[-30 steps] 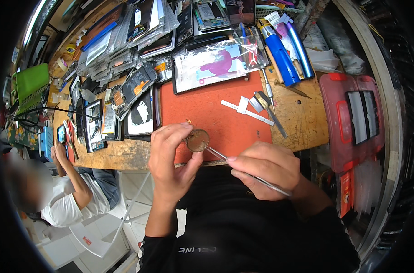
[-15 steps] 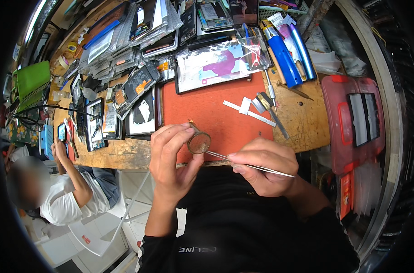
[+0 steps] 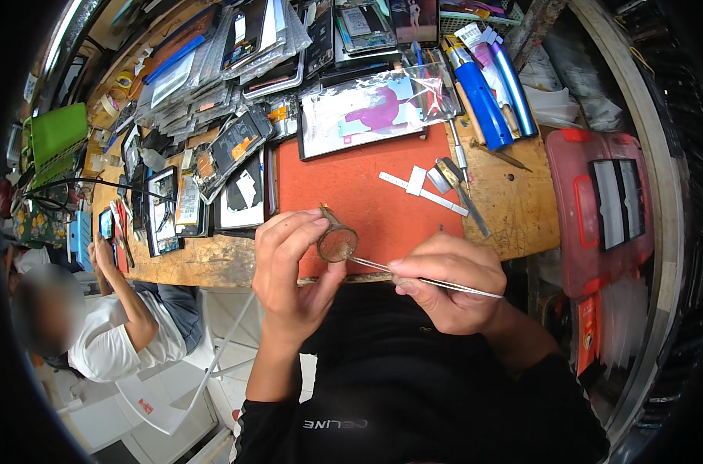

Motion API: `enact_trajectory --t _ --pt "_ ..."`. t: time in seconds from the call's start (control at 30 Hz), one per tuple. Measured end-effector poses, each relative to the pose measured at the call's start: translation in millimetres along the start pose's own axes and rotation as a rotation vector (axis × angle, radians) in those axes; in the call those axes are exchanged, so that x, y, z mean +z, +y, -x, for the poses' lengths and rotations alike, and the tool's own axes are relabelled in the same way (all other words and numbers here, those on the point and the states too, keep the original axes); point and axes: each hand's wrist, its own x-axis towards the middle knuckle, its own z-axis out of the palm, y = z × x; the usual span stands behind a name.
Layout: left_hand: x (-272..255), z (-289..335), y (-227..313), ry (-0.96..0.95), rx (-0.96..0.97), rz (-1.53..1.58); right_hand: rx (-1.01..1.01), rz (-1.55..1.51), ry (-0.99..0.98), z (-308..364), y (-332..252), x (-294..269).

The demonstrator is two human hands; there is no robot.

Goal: The person uses a soldering iron and tweezers to work on a small electronic component on a cluttered workbench. They apply flux, heat the component, and add solder to create a connection.

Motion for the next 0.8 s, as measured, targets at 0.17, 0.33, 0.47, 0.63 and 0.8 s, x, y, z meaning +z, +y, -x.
enact_trajectory --t 0.17,0.33,0.47,0.63,0.8 --pt "2.6 0.7 -0.4 0.012 -0.002 0.006 0.015 -0.024 0.006 1.7 0.7 1.6" --pt "2.0 1.5 0.1 -0.008 -0.037 0.045 0.109 -0.168 0.0 4.3 -1.9 3.0" --pt "-0.6 0.0 -0.8 -0.03 -0.051 0.01 0.217 -0.282 0.044 6.4 -2.8 3.7" --pt "3.2 1.0 -0.5 -0.036 -0.073 0.013 0.529 -0.506 0.264 11.3 -1.0 11.1" --pt "-3.6 -0.3 -10.1 0.013 -0.105 -0.017 0.697 -0.798 0.416 11.3 13.1 7.3"
